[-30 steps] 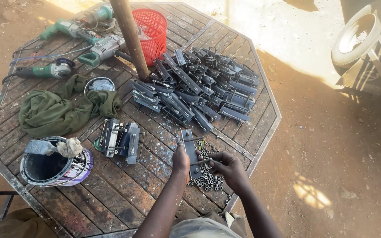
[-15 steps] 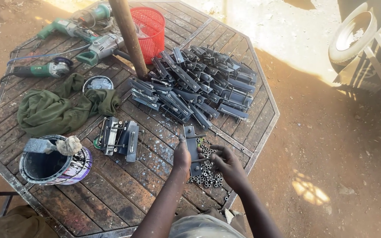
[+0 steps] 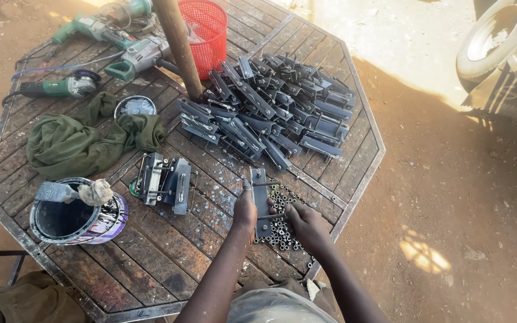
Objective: Assembling metal brackets by manually threading nuts and bolts into them.
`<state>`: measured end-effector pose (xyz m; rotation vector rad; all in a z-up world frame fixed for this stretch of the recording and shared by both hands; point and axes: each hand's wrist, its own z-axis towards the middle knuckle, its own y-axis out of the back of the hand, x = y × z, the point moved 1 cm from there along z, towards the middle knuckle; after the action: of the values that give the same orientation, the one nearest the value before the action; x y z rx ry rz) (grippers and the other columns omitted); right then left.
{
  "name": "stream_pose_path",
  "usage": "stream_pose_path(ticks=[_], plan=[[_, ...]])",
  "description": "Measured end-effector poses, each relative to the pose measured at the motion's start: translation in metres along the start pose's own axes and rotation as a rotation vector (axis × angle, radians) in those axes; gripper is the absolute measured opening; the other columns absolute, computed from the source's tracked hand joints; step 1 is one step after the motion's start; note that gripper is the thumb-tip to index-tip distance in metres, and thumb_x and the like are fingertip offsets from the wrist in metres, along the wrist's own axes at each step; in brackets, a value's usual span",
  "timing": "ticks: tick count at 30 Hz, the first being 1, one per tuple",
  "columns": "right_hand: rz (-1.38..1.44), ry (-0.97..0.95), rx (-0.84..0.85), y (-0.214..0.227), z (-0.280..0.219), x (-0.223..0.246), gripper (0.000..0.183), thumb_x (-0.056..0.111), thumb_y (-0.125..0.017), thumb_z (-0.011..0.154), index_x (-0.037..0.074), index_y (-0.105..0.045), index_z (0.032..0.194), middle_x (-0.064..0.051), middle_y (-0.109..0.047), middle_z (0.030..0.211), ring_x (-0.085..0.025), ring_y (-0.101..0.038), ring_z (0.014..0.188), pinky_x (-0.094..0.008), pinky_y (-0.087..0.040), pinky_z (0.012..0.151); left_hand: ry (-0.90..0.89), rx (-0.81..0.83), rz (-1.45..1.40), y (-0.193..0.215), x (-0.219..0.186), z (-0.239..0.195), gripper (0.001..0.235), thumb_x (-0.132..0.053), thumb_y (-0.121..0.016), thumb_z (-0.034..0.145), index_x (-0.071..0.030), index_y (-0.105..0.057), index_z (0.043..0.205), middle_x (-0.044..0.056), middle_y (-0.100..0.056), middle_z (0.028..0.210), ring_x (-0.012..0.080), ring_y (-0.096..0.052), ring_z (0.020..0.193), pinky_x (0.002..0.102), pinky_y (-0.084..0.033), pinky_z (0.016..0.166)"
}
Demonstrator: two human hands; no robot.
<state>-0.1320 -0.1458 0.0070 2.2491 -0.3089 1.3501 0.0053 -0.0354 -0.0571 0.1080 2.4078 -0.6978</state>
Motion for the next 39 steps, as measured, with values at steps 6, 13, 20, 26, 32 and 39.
stream_pose_path(ticks=[6, 13, 20, 26, 32, 39], plan=[[0.195, -0.017, 0.070, -0.011, -0.001, 0.012, 0.028, 0.027, -0.058, 0.103, 0.003, -0.070, 0.110, -0.012, -0.067, 0.074, -0.017, -0.064, 0.053, -0.028, -0.054, 0.049, -0.025, -0.043, 0.031, -0.003, -0.020, -0.013, 0.046, -0.034, -0.035, 0.103, -0.003, -0.066, 0.089, 0.021, -0.071, 0.075, 0.0330, -0.073, 0.060, 0.041, -0.060, 0.051], [-0.034, -0.104, 0.059, -0.019, 0.044, -0.045, 0.068, 0.055, -0.043, 0.107, 0.011, -0.061, 0.058, -0.007, -0.054, 0.049, -0.022, -0.056, 0.052, -0.036, -0.047, 0.055, -0.012, -0.074, 0.033, 0.000, -0.012, 0.006, 0.050, -0.035, -0.035, 0.100, -0.001, -0.068, 0.085, 0.020, -0.070, 0.071, 0.0322, -0.071, 0.055, 0.043, -0.060, 0.048], [-0.772, -0.047, 0.175, -0.028, 0.045, -0.086, 0.040, 0.016, -0.073, 0.087, 0.017, -0.058, 0.123, -0.023, -0.056, 0.129, -0.051, -0.071, 0.096, -0.059, -0.061, 0.084, 0.072, -0.207, 0.021, 0.034, -0.001, 0.033, 0.045, -0.049, -0.037, 0.105, -0.010, -0.057, 0.102, 0.019, -0.070, 0.074, 0.0326, -0.069, 0.055, 0.044, -0.058, 0.048], [-0.909, -0.061, 0.236, -0.060, 0.050, -0.127, 0.040, -0.002, -0.060, 0.093, 0.021, -0.057, 0.126, -0.022, -0.035, 0.154, -0.023, -0.073, 0.071, -0.035, -0.067, 0.053, 0.090, -0.304, 0.147, 0.003, -0.043, -0.010, 0.049, -0.031, -0.027, 0.107, -0.003, -0.064, 0.093, 0.013, -0.068, 0.077, 0.0235, -0.060, 0.055, 0.036, -0.050, 0.049], [-0.769, -0.139, 0.168, -0.054, 0.067, -0.138, 0.028, -0.005, -0.052, 0.096, 0.012, -0.066, 0.113, -0.018, -0.039, 0.157, -0.023, -0.079, 0.082, -0.033, -0.065, 0.062, 0.111, -0.319, 0.147, -0.003, -0.052, -0.011, 0.049, -0.034, -0.027, 0.107, -0.005, -0.064, 0.093, 0.012, -0.068, 0.075, 0.0219, -0.059, 0.055, 0.035, -0.049, 0.048], [0.289, -0.574, 0.083, -0.022, 0.084, -0.150, 0.008, -0.004, -0.062, 0.096, 0.002, -0.064, 0.101, -0.011, -0.062, 0.084, -0.018, -0.057, 0.061, -0.027, -0.050, 0.051, 0.121, -0.286, 0.115, -0.003, -0.041, -0.002, 0.049, -0.035, -0.027, 0.105, -0.006, -0.065, 0.096, 0.011, -0.068, 0.077, 0.0215, -0.059, 0.054, 0.033, -0.049, 0.046]])
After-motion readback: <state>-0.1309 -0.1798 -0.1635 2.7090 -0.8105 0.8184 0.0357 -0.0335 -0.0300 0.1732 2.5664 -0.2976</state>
